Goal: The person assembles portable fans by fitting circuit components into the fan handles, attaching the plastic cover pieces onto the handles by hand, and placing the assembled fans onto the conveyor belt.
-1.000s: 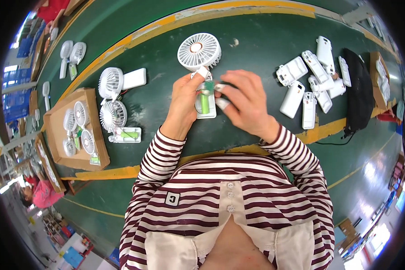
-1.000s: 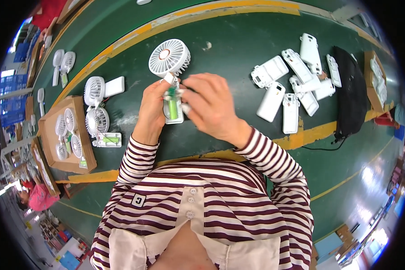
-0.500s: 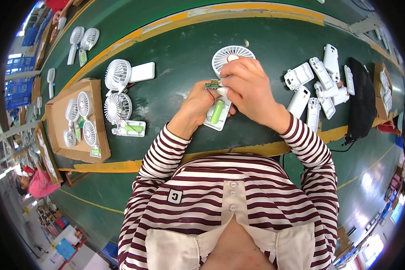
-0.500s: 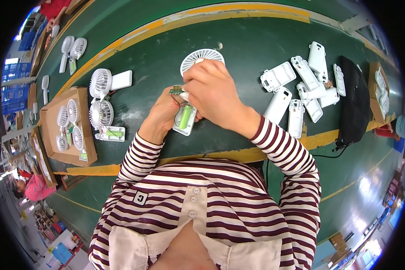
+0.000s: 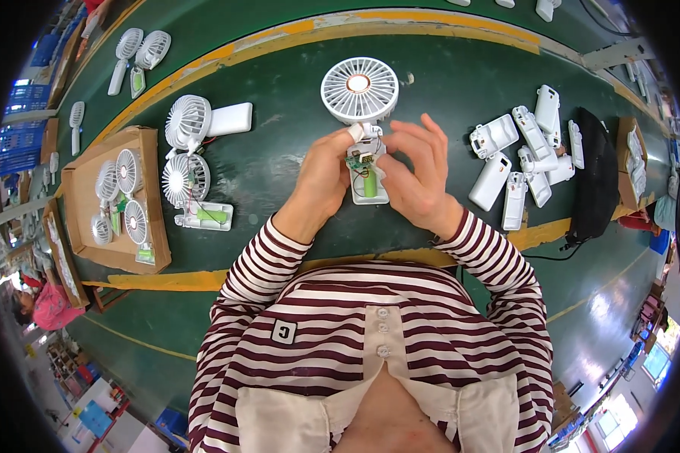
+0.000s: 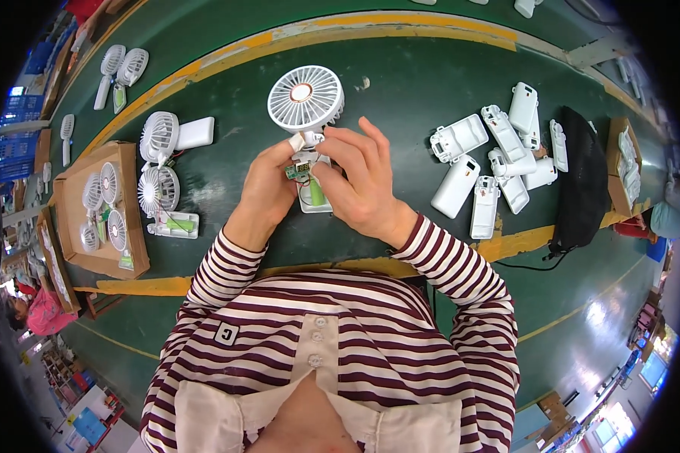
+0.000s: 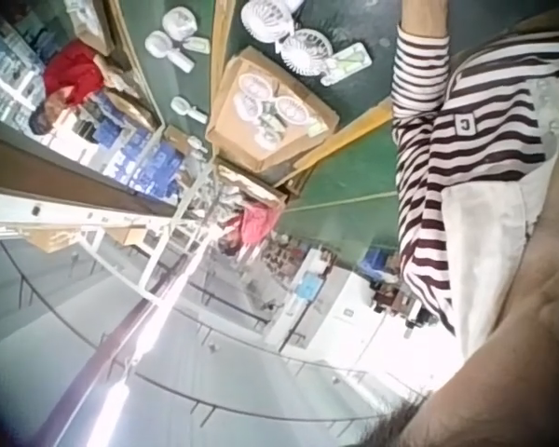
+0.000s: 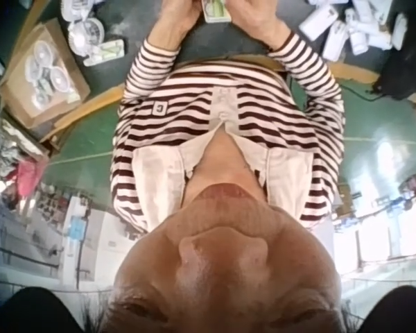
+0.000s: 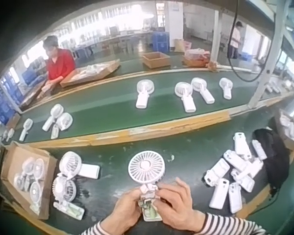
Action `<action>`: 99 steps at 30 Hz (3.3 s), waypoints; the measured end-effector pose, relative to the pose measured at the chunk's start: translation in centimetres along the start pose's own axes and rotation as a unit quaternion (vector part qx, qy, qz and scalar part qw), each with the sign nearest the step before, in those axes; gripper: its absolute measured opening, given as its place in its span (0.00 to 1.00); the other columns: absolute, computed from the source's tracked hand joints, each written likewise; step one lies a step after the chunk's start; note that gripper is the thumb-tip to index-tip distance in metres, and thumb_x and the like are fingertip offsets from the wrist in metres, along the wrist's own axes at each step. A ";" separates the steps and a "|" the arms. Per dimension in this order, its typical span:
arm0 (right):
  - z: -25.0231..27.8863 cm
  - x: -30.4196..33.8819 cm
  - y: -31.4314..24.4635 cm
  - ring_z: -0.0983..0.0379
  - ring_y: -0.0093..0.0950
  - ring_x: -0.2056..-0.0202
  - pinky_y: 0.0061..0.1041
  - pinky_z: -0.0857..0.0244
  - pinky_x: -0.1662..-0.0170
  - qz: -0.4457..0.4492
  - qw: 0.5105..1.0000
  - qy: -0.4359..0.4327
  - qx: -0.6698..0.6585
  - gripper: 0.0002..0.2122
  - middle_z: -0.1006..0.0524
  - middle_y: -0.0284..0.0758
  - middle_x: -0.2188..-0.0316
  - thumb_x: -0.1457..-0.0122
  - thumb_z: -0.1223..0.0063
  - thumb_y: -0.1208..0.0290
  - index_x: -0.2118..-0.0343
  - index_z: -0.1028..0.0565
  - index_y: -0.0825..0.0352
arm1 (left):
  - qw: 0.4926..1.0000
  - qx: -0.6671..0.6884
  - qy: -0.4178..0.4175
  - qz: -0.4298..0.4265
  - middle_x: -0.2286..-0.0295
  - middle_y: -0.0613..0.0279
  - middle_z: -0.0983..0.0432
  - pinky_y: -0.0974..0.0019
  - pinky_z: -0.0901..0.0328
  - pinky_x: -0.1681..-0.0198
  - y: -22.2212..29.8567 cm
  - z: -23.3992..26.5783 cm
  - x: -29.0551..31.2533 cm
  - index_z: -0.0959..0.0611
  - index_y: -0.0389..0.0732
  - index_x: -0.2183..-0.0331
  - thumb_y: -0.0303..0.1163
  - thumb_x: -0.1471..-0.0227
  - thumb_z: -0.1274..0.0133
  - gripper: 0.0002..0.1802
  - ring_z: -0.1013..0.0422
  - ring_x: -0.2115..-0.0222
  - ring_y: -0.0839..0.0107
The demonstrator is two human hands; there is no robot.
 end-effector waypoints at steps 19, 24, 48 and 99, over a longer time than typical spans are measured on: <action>-0.7 -3.0 3.1 0.34 0.35 0.66 0.30 0.39 0.63 -0.079 0.981 -0.153 -0.089 0.08 0.33 0.35 0.73 0.62 0.51 0.83 0.74 0.31 0.68 | 0.999 0.026 -0.005 0.020 0.67 0.55 0.28 0.63 0.34 0.64 0.5 -1.0 -0.9 0.28 0.32 0.61 0.32 0.48 0.62 0.16 0.29 0.68 0.66; -1.6 -4.0 4.6 0.33 0.40 0.69 0.32 0.37 0.67 -0.125 0.952 -0.213 -0.182 0.08 0.33 0.39 0.69 0.61 0.57 0.87 0.75 0.31 0.73 | 0.998 0.030 -0.042 0.042 0.64 0.48 0.29 0.55 0.34 0.60 1.0 -1.8 -0.7 0.35 0.29 0.56 0.34 0.46 0.69 0.21 0.29 0.66 0.55; -2.6 -4.1 4.1 0.35 0.40 0.66 0.32 0.37 0.64 -0.100 0.943 -0.268 -0.170 0.07 0.33 0.43 0.68 0.63 0.56 0.89 0.77 0.32 0.77 | 0.990 0.081 -0.092 0.066 0.62 0.46 0.30 0.53 0.34 0.60 0.5 -1.6 -0.9 0.37 0.28 0.54 0.34 0.46 0.70 0.22 0.30 0.65 0.51; -3.8 0.5 4.5 0.31 0.34 0.72 0.32 0.37 0.72 -0.177 0.939 -0.290 -0.055 0.04 0.31 0.35 0.75 0.58 0.51 0.79 0.76 0.29 0.68 | 0.992 -0.081 -0.047 0.085 0.67 0.57 0.27 0.70 0.32 0.64 -2.5 1.5 -0.9 0.28 0.28 0.61 0.25 0.50 0.54 0.14 0.28 0.68 0.71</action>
Point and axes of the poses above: each hand's wrist, its own x-axis away from the middle knuckle, its own z-axis out of the back of the hand, y = z × x, the point moved 9 cm from there along -x, towards the middle knuckle
